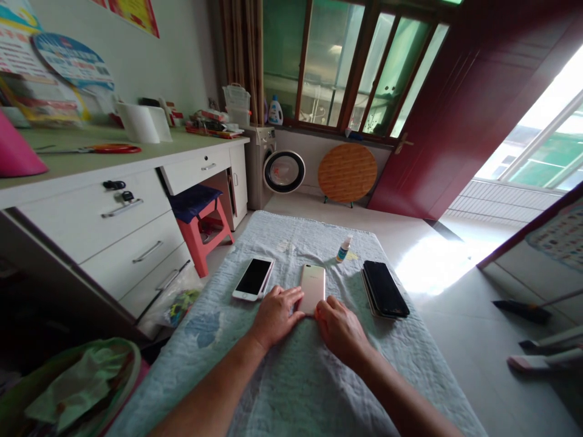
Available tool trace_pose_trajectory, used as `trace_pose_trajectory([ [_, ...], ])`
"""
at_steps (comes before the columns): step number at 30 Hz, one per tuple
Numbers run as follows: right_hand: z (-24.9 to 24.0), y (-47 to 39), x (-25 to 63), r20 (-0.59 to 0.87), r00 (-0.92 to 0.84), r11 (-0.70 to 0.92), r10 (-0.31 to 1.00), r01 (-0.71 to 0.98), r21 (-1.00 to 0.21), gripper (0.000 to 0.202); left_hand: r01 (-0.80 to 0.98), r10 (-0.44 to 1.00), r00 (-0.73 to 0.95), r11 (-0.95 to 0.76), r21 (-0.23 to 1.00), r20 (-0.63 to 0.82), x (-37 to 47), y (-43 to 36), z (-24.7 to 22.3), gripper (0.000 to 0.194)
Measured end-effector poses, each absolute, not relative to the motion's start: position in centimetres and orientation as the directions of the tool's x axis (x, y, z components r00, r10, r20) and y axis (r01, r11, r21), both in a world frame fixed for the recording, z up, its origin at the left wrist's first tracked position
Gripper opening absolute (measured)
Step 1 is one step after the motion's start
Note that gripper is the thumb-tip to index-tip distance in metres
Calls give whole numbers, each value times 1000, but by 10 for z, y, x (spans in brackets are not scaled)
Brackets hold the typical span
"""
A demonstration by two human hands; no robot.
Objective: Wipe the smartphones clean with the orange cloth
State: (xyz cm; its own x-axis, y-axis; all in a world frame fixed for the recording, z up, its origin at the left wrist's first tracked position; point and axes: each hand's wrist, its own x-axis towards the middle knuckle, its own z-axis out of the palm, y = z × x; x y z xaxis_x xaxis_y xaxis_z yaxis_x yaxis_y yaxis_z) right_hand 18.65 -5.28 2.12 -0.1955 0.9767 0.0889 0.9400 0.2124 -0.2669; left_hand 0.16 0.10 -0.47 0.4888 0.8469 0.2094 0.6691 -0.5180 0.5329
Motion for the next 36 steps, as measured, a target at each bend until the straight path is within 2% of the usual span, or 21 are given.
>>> trace_pose_trajectory([
  [6, 16, -30, 186, 137, -274, 306, 952, 881, -361, 22, 646, 838, 505, -527, 552, 208, 1, 1, -4, 43],
  [9, 10, -3, 186, 172, -268, 313, 948, 881, -353, 24, 628, 830, 519, -533, 566, 205, 0, 1, 0, 44],
  [13, 8, 32, 186, 192, -166, 223, 967, 915, -336, 24, 633, 827, 526, -536, 559, 198, 0, 0, 3, 38],
  [21, 10, 64, 187, 160, -8, 58, 987, 949, -308, 27, 639, 838, 512, -519, 568, 190, 1, 2, 1, 39],
  [24, 7, 54, 181, 182, -59, 117, 981, 938, -325, 26, 630, 834, 516, -524, 572, 196, 1, 1, 4, 40],
  [28, 6, 27, 177, 214, -182, 257, 960, 878, -404, 21, 682, 872, 463, -464, 565, 159, 0, 0, 4, 59],
  [30, 9, 12, 180, 200, -244, 309, 949, 840, -445, 21, 675, 867, 472, -472, 567, 159, -1, 1, 3, 63],
  [36, 20, -19, 187, 124, -399, 396, 908, 729, -558, 16, 644, 842, 509, -510, 569, 179, -1, 3, 0, 46],
])
